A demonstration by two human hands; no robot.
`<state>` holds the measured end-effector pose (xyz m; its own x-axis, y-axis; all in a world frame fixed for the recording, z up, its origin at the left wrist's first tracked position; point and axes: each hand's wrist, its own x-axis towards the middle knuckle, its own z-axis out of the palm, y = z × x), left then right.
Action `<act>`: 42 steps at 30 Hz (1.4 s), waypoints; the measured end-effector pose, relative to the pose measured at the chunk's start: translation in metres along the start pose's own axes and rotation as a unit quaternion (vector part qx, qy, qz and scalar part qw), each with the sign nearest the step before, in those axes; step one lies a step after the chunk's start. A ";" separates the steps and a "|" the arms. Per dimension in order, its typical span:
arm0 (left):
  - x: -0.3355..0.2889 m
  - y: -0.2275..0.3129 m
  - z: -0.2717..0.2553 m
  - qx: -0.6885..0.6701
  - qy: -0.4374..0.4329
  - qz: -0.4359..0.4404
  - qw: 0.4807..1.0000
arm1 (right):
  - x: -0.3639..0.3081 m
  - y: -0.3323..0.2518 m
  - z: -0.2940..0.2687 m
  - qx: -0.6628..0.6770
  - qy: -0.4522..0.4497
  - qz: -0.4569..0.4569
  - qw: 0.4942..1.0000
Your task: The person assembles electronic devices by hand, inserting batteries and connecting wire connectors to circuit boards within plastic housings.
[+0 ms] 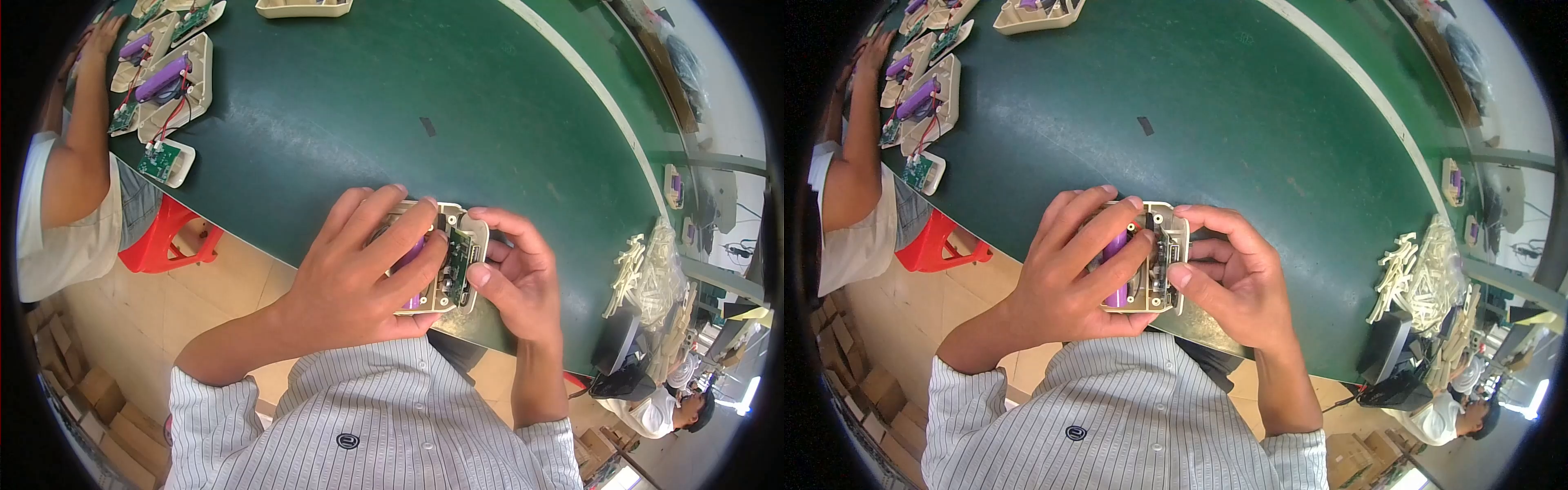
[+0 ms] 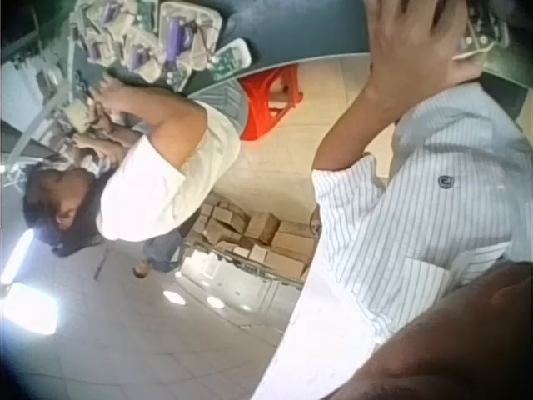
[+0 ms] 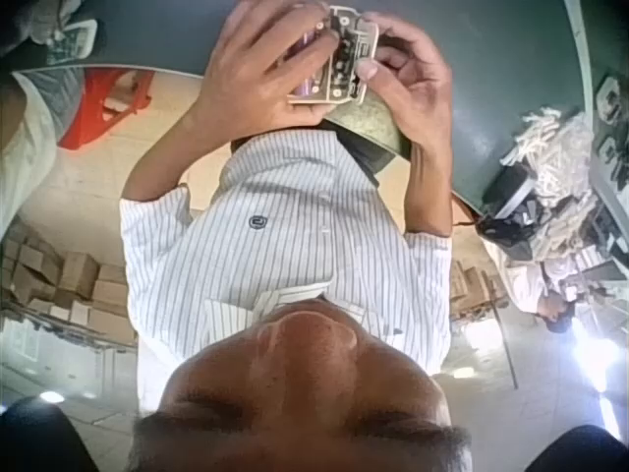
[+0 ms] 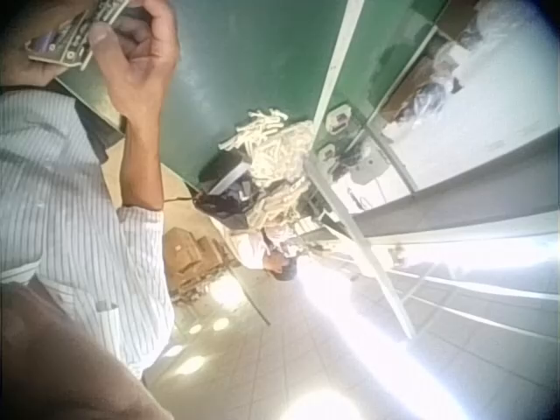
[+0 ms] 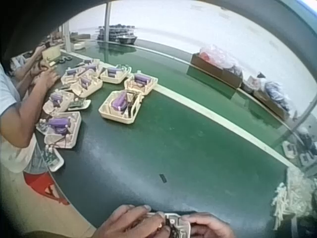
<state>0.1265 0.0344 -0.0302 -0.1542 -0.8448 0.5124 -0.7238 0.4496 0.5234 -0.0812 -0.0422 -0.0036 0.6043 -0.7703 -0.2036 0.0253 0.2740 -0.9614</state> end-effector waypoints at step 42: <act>0.069 0.010 -0.010 -0.087 -0.255 0.032 0.963 | -0.076 -0.054 -0.179 -0.725 0.276 -0.001 0.631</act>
<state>0.1150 -0.0168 0.0170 -0.5364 -0.8266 0.1700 -0.5858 0.5097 0.6302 -0.2706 -0.1019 0.0309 0.2255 -0.9629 0.1480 -0.9715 -0.2336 -0.0396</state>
